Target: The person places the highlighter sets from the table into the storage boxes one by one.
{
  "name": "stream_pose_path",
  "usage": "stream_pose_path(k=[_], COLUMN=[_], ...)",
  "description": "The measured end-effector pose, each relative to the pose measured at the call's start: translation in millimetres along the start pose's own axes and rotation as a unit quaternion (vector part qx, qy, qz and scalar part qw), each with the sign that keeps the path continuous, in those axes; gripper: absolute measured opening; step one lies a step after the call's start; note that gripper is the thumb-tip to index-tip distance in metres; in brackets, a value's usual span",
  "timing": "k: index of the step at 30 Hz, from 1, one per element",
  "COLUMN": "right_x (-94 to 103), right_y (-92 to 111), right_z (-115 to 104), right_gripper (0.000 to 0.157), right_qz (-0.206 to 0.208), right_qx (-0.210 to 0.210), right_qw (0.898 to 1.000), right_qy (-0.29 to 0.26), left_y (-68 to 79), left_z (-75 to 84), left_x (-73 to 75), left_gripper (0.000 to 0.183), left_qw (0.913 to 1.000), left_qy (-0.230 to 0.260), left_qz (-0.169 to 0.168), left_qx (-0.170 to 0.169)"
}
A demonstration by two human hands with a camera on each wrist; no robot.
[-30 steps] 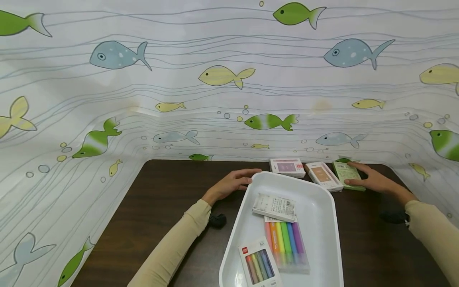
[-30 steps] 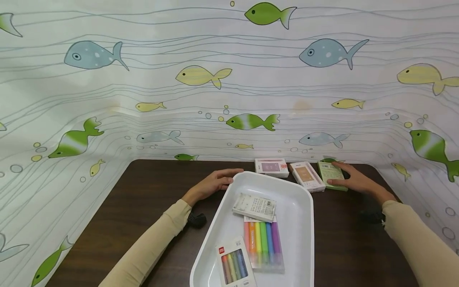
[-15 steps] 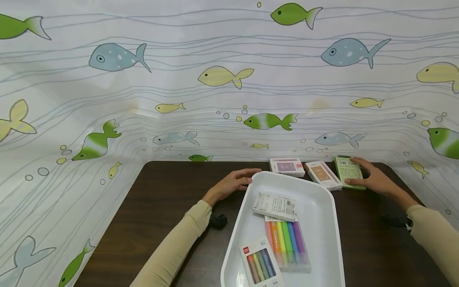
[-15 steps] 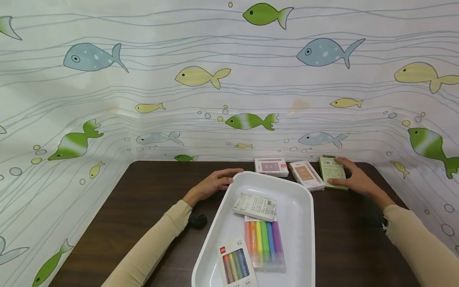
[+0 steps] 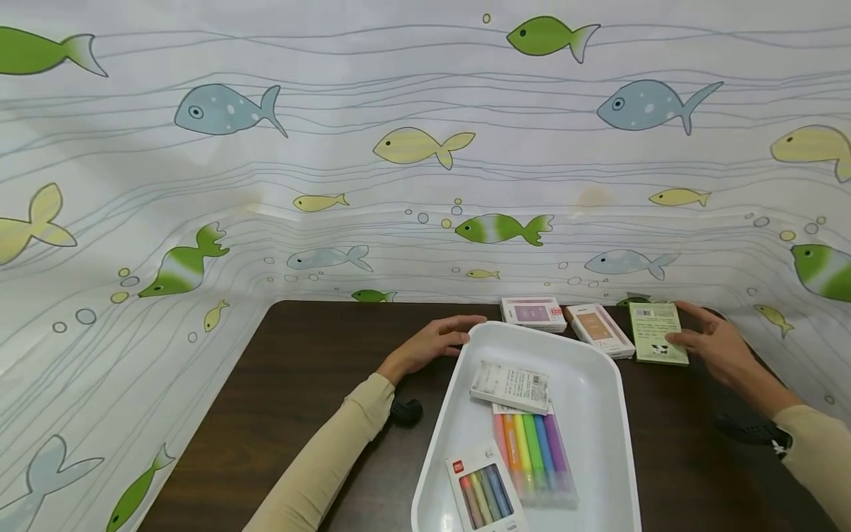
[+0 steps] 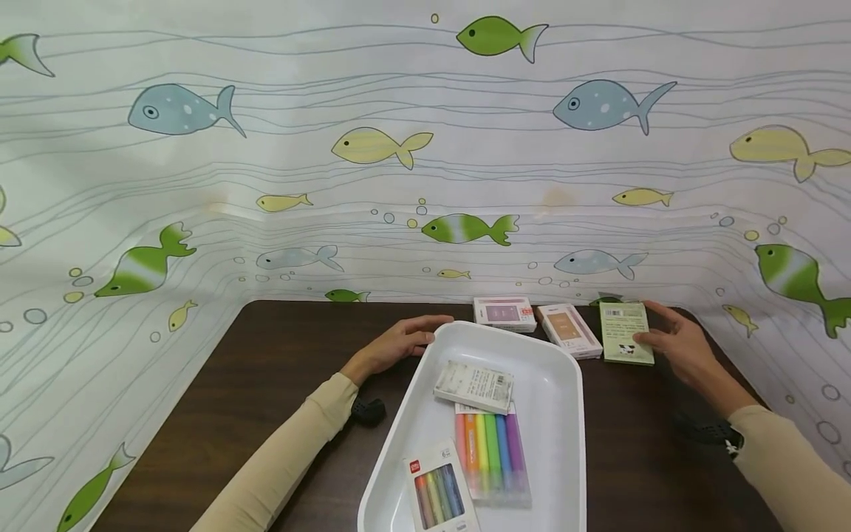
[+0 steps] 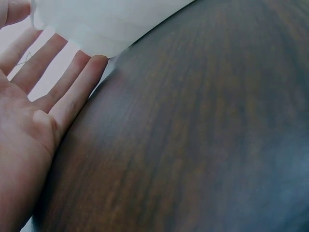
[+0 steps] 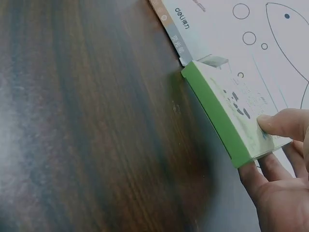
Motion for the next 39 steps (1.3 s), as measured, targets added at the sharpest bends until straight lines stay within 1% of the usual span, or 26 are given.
stream_pose_path(k=[5, 8, 9, 11, 12, 14, 16, 17, 19, 21, 25, 29, 31, 34, 35, 37, 39], right_x=[1.4, 4.8, 5.7, 7.5, 7.6, 4.7, -0.7, -5.1, -15.1, -26.6, -55.6, -86.9, -100.2, -117.8, -123.6, -136.5, -149.7], right_y=[6, 8, 9, 8, 9, 9, 10, 11, 15, 20, 31, 46, 54, 63, 66, 71, 75], right_z=[-2, -8, -11, -21, -26, -41, -58, -67, -86, -103, -128, -145, -153, -164, -168, -178, -188], right_gripper=[0.088, 0.084, 0.084, 0.083, 0.083, 0.083, 0.083, 0.083, 0.081, 0.08, 0.077, 0.073, 0.071, 0.069, 0.069, 0.069, 0.069], right_qz=[-0.014, -0.001, 0.003, 0.017, 0.022, 0.021, 0.01, 0.001, -0.024, -0.048, -0.098, -0.146, -0.163, -0.179, -0.186, -0.209, -0.233], right_qx=[-0.008, -0.014, -0.015, -0.011, -0.009, 0.002, 0.015, 0.021, 0.038, 0.054, 0.075, 0.086, 0.09, 0.104, 0.112, 0.132, 0.147], right_qw=[1.0, 0.994, 0.991, 0.981, 0.975, 0.971, 0.966, 0.964, 0.957, 0.952, 0.949, 0.938, 0.938, 0.952, 0.955, 0.956, 0.951], right_qy=[-0.026, -0.104, -0.132, -0.194, -0.222, -0.238, -0.257, -0.264, -0.287, -0.298, -0.29, -0.304, -0.294, -0.227, -0.203, -0.161, -0.139], left_y=[0.4, 0.4, 0.4, 0.1, 0.0, 0.5, 1.2, 1.3, 0.9, 0.2, -0.3, 1.2, 0.8, -0.8, -1.2, -1.9, -1.9], left_z=[0.1, -0.3, -0.4, -0.7, -0.7, -0.3, -0.1, -0.3, -1.0, -1.9, -2.9, -2.8, -2.3, -2.1, -2.1, -1.6, -1.0], left_x=[-0.2, -0.3, -0.5, -0.6, -0.6, 0.3, 0.7, 0.7, 0.4, 0.0, -0.3, -1.5, -2.0, -1.9, -1.6, -1.1, -0.2], left_gripper=[0.047, 0.047, 0.047, 0.047, 0.047, 0.048, 0.047, 0.047, 0.047, 0.046, 0.045, 0.045, 0.045, 0.046, 0.046, 0.046, 0.046], left_qw=[1.0, 1.0, 1.0, 1.0, 1.0, 1.0, 1.0, 1.0, 1.0, 1.0, 1.0, 1.0, 1.0, 1.0, 1.0, 1.0, 1.0], left_qy=[-0.002, -0.004, -0.003, -0.001, -0.001, 0.0, -0.002, -0.003, -0.006, -0.006, -0.003, -0.004, -0.007, -0.005, -0.006, -0.003, 0.002], left_qz=[0.005, 0.006, 0.005, 0.003, 0.003, 0.004, 0.004, 0.004, 0.005, 0.005, 0.007, 0.005, 0.005, 0.004, 0.004, 0.004, 0.005], left_qx=[-0.001, 0.0, 0.0, 0.001, 0.0, -0.001, 0.0, -0.001, 0.0, 0.002, 0.002, 0.001, 0.001, 0.001, 0.001, 0.0, -0.001])
Point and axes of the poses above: each hand's wrist, its own y-axis away from the middle knuckle, its own x-axis out of the back of the hand, z = x × y, the point moved 10 cm from there along -y, towards the middle knuckle, and after that the axes turned 8 degrees about x, right-handed, at the moved point
